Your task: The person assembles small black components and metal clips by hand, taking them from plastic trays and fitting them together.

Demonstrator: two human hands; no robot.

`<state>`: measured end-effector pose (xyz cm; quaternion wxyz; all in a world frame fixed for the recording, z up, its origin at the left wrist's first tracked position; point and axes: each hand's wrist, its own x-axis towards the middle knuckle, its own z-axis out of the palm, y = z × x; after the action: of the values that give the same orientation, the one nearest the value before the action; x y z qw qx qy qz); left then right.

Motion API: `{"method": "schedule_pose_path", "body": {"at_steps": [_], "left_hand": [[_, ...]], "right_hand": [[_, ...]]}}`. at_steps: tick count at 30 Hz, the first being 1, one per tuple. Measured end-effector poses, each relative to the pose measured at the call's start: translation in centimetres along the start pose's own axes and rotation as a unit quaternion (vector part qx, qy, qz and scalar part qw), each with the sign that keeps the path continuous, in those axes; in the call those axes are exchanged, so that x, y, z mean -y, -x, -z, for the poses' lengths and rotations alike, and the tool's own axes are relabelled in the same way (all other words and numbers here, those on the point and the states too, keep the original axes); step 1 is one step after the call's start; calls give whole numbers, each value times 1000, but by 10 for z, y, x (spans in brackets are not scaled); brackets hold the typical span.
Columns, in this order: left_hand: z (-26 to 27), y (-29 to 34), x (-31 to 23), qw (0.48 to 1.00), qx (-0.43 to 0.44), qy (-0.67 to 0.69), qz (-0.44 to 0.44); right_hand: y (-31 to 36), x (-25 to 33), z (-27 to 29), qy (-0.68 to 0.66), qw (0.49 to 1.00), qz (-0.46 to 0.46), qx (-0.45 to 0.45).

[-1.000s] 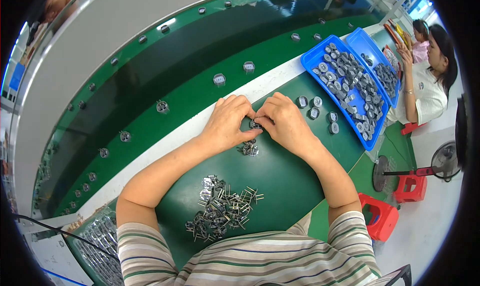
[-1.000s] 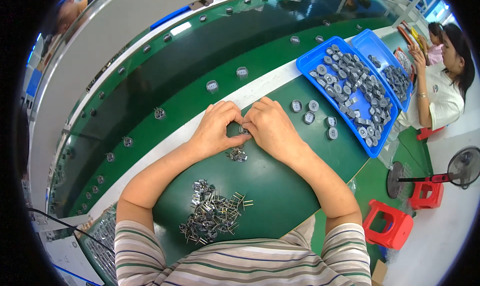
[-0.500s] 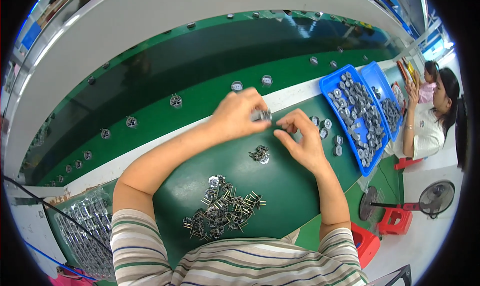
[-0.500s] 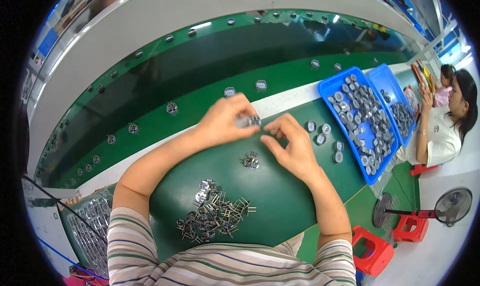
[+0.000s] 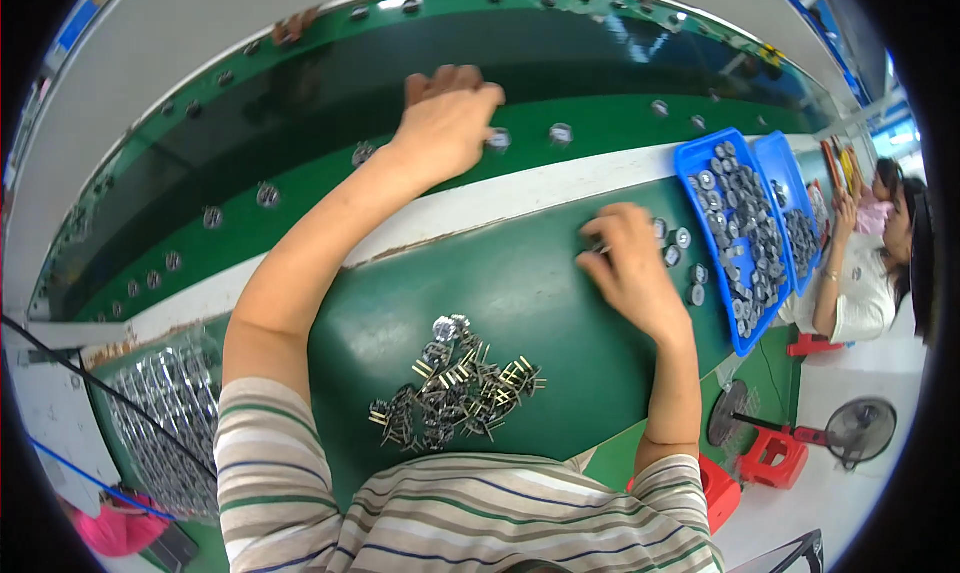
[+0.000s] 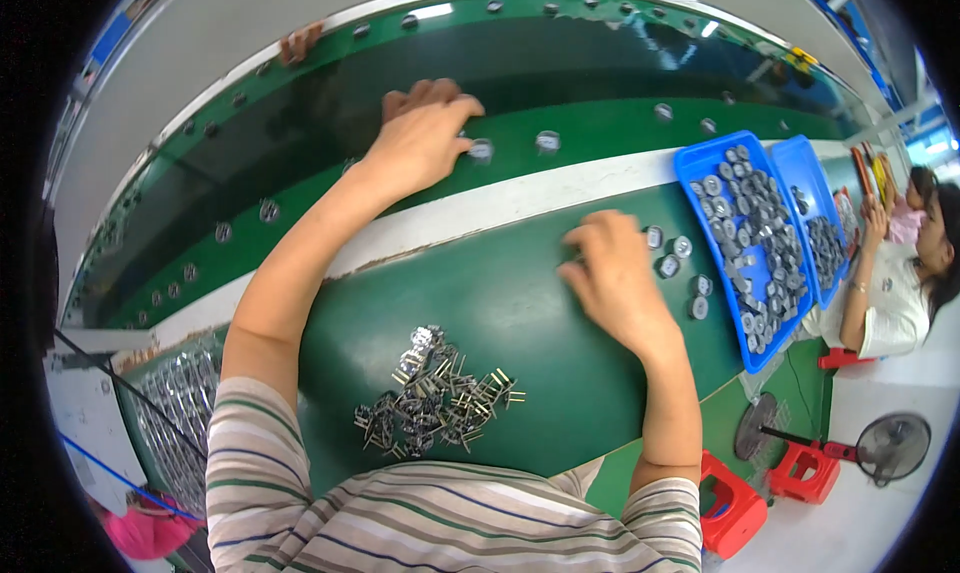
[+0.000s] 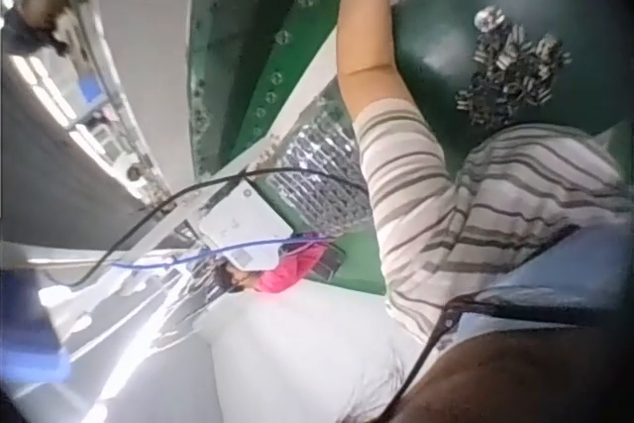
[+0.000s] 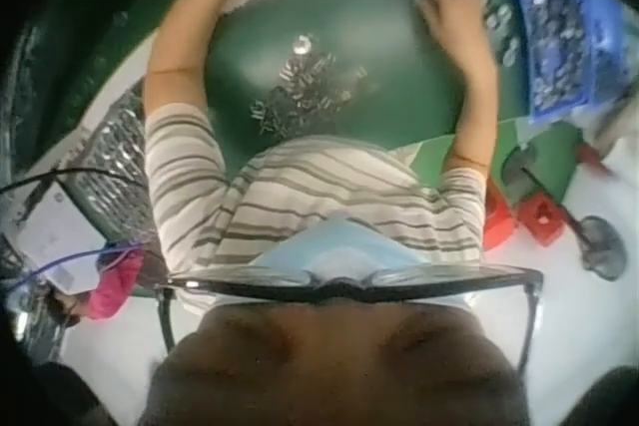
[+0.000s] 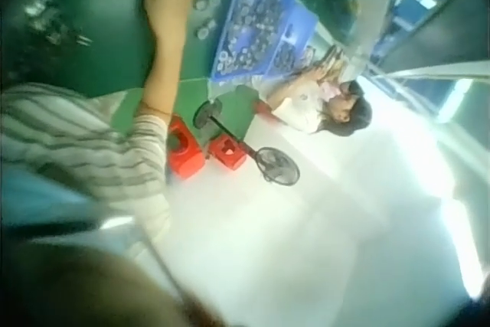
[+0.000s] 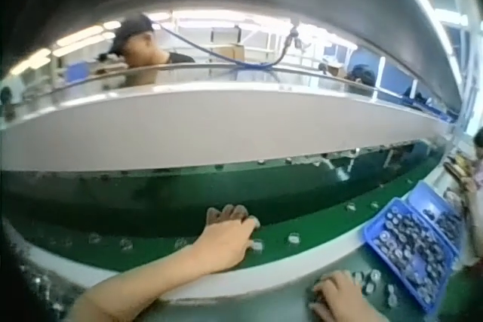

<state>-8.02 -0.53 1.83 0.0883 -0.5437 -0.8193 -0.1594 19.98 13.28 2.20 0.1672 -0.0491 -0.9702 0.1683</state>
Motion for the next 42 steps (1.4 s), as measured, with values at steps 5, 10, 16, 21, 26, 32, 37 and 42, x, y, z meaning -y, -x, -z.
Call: {"method": "schedule_pose_path", "body": {"at_steps": [5, 10, 16, 21, 26, 32, 37, 42], "left_hand": [[0, 7, -21, 992, 109, 39, -39], [-16, 14, -14, 995, 75, 34, -52], [-21, 13, -15, 997, 60, 24, -49], [-10, 12, -34, 993, -2, 47, -107], [-11, 31, -63, 947, 55, 298, -106], [-26, 38, -78, 933, 49, 320, -154], [-24, 37, -79, 936, 97, 327, -82], [-31, 36, -77, 937, 77, 323, -111]], "right_hand": [[-7, 44, -4, -176, 979, 72, 73], [4, 98, -36, -256, 919, 219, 206], [7, 88, -34, -294, 918, 147, 222], [3, 50, -21, -320, 937, 40, 134], [-4, 15, -7, -291, 951, -57, 87], [0, -17, -11, -221, 969, -96, -54], [1, -23, -9, -137, 985, -12, -108], [3, -26, 5, -225, 965, -130, -42]]}}
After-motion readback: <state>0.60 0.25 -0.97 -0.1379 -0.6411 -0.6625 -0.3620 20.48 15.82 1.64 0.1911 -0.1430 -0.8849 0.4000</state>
